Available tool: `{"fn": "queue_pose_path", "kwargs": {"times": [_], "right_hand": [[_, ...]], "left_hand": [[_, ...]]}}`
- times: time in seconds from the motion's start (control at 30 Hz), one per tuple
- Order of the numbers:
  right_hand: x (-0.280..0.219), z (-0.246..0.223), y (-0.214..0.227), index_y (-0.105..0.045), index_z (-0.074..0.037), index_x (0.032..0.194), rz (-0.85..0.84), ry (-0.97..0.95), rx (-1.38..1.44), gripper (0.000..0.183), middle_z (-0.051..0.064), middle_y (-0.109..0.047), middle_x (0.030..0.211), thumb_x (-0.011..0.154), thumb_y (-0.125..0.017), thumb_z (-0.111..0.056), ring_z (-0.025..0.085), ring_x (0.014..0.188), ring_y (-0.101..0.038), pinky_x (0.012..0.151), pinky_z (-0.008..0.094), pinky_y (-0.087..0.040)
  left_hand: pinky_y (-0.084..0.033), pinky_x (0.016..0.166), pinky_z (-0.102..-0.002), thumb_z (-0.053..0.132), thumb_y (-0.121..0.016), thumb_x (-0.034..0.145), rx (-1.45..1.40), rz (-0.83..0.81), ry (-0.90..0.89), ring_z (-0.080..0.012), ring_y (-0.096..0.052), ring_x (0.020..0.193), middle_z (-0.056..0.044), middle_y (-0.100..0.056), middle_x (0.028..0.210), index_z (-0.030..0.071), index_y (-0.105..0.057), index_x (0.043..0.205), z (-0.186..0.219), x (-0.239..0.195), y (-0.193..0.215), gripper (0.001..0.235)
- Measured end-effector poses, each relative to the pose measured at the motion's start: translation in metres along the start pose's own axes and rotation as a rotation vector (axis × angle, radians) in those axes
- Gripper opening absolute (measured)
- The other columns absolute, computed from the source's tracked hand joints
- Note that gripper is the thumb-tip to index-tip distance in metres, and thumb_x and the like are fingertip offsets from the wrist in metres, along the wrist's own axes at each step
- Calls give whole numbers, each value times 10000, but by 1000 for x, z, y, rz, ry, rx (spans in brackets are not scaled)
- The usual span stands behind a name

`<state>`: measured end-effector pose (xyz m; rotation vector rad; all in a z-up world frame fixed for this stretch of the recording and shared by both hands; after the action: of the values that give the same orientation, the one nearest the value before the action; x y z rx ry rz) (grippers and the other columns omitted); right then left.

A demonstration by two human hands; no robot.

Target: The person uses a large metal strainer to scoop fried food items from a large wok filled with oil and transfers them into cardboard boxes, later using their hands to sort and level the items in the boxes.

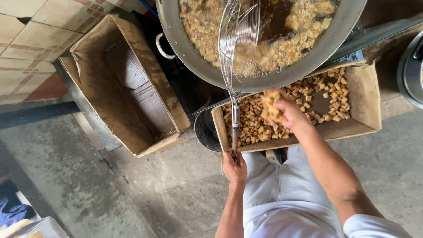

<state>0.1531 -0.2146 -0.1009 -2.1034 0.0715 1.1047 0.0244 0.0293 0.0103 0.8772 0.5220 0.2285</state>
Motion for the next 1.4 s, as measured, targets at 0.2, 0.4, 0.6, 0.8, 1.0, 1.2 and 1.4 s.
{"fn": "queue_pose_path", "kwargs": {"times": [0.2,0.4,0.6,0.8,1.0,1.2,1.4], "right_hand": [[59,-124,-148,-327,-206,1499,-157,288,141,551,189,-436,1193,1030,-609,-273,321,861,-553,585,476,-550],[19,-134,-144,-226,-232,1587,124,192,-129,828,201,-168,1649,857,-584,-392,456,1433,-308,954,672,-521],[-37,-23,32,-263,-94,1598,481,142,-244,856,254,-316,1620,893,-646,-392,424,1461,-407,1013,616,-534],[27,-7,152,-129,-173,1692,881,140,-877,1242,361,-88,1657,759,-839,-582,559,1483,-241,1124,668,-398],[102,16,128,-42,-122,1626,804,134,-1150,1365,321,-75,1637,709,-885,-680,563,1489,-53,1167,689,-214],[74,58,65,-164,-196,1664,606,-37,-1319,1306,294,-251,1659,641,-818,-677,467,1526,-320,1211,630,-398],[103,73,62,-154,-283,1605,504,-115,-1595,1209,383,-111,1568,681,-795,-729,621,1376,-302,811,530,-650]], "left_hand": [[-503,625,-527,204,-703,937,-3,-2,9,-440,-661,721,-171,-702,812,77,-541,1013,11,9,-2,219],[-508,636,-523,220,-694,939,-43,53,-5,-444,-663,754,-171,-708,839,83,-561,1035,17,21,-6,213],[-517,634,-500,226,-688,949,-39,86,2,-419,-666,716,-168,-695,810,74,-541,998,8,35,-9,217],[-526,606,-459,216,-701,957,-46,113,-11,-364,-658,644,-149,-679,769,69,-542,974,13,34,-6,217],[-529,598,-452,182,-706,933,-77,112,-22,-372,-661,647,-160,-673,768,60,-565,1004,15,36,-7,200],[-516,624,-473,152,-716,916,-45,101,-31,-412,-649,695,-175,-674,796,60,-566,989,-1,26,-14,190],[-510,625,-480,138,-715,900,-37,126,-63,-428,-644,713,-183,-676,803,61,-590,1047,-7,24,-11,207]]}}
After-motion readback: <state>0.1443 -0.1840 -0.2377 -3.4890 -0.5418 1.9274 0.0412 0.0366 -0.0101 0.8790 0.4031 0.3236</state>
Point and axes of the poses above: each hand's wrist, its own x-axis towards the middle knuckle, its own y-axis out of the back of the hand, z = x × y, the point moved 4 cm from there along x, towards the middle knuckle
